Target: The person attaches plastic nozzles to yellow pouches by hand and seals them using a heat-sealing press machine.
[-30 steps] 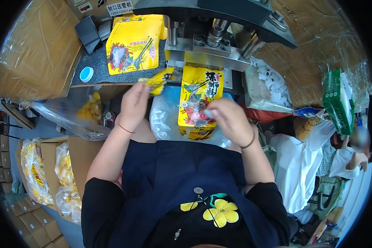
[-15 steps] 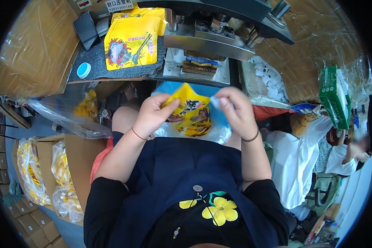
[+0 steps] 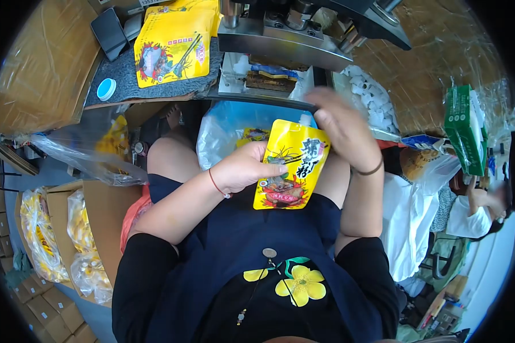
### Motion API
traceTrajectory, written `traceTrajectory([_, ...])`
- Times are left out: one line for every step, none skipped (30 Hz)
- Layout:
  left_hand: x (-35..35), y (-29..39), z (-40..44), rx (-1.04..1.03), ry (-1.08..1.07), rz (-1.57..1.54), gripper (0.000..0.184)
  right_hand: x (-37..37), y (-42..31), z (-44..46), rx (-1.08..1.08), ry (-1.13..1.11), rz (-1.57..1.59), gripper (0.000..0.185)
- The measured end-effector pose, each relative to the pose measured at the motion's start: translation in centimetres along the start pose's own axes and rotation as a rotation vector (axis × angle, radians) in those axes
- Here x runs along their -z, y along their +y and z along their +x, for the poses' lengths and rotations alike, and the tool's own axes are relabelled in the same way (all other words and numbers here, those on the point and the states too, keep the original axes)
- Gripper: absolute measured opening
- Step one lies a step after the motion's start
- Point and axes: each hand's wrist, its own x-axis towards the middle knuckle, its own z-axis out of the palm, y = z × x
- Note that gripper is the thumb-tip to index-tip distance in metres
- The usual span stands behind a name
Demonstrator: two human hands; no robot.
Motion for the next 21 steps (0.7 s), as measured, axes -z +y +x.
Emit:
traceTrajectory([0.5, 0.1, 0.3, 0.016, 0.003, -0.001, 0.037, 1.0, 1.2, -0.2, -0.133, 0.029, -0.225, 0.024])
traceTrajectory([1.0, 0.3, 0.6, 0.014, 0.033, -0.009, 0.038, 2.3, 2.7, -0.5, -0.265, 0.064, -0.447, 0.027])
traceTrajectory([1.7, 0.7, 1.0, 0.014, 0.064, -0.016, 0.038, 3.1, 5.2, -1.6, -0.415, -0.009, -0.585, 0.029])
traceTrajectory([2.4, 1.2, 1.4, 0.016, 0.094, -0.025, 0.038, 3.2, 7.4, -2.5, -0.568, -0.084, -0.721, 0.031])
traceTrajectory([2.8, 2.4, 1.8, -0.014, 0.134, -0.03, 0.039, 3.0, 8.3, -2.5, -0.606, -0.118, -0.723, 0.03])
traceTrajectory([3.4, 3.4, 2.2, -0.028, 0.135, -0.045, 0.038, 2.8, 8.9, -2.5, -0.645, -0.153, -0.726, 0.03])
traceTrajectory([4.2, 4.4, 2.7, -0.043, 0.136, -0.062, 0.038, 2.5, 9.4, -2.5, -0.683, -0.189, -0.729, 0.03])
traceTrajectory([4.9, 5.4, 3.2, -0.062, 0.139, -0.079, 0.038, 2.2, 9.9, -2.7, -0.654, -0.162, -0.686, 0.028])
traceTrajectory([5.6, 6.4, 3.7, -0.084, 0.093, -0.078, 0.038, 1.9, 10.2, -2.9, -0.624, -0.136, -0.644, 0.026])
traceTrajectory([5.9, 6.6, 3.9, -0.071, 0.096, -0.095, 0.038, 1.6, 10.5, -3.0, -0.593, -0.109, -0.601, 0.024])
traceTrajectory([6.3, 6.8, 4.1, -0.061, 0.098, -0.108, 0.039, 1.4, 10.6, -3.1, -0.6, -0.079, -0.59, 0.022])
traceTrajectory([6.6, 7.1, 4.3, -0.05, 0.1, -0.121, 0.039, 1.3, 10.5, -3.3, -0.609, -0.049, -0.578, 0.02])
traceTrajectory([6.4, 6.9, 4.2, -0.055, 0.116, -0.12, 0.036, 1.0, 10.5, -3.5, -0.619, -0.019, -0.564, 0.019])
traceTrajectory([6.5, 7.0, 3.9, -0.172, 0.302, 0.066, 0.035, 0.8, 10.6, -3.7, -0.607, 0.022, -0.561, 0.018])
traceTrajectory([6.7, 7.0, 3.4, -0.288, 0.488, 0.252, 0.034, 0.7, 10.7, -3.9, -0.596, 0.06, -0.555, 0.018])
traceTrajectory([7.1, 7.1, 2.9, -0.402, 0.674, 0.44, 0.034, 0.5, 11.0, -4.1, -0.584, 0.097, -0.549, 0.017])
traceTrajectory([10.0, 7.7, 2.4, -0.58, 0.763, 0.591, 0.041, 0.4, 11.7, -4.5, -0.511, 0.176, -0.528, 0.021])
traceTrajectory([11.0, 9.5, 1.5, -0.794, 1.052, 0.911, 0.05, 0.5, 11.5, -4.4, -0.511, 0.188, -0.483, 0.024])
traceTrajectory([11.8, 11.4, -0.1, -0.882, 1.211, 1.466, 0.052, 1.0, 10.8, -4.2, -0.512, 0.199, -0.439, 0.026])
traceTrajectory([12.4, 12.7, -1.6, -0.932, 1.322, 2.044, 0.056, 1.2, 10.5, -4.3, -0.513, 0.21, -0.395, 0.028])
traceTrajectory([12.8, 12.3, -2.6, -0.864, 1.164, 2.119, 0.053, 1.5, 11.8, -5.3, -0.405, 0.202, -0.544, 0.033])
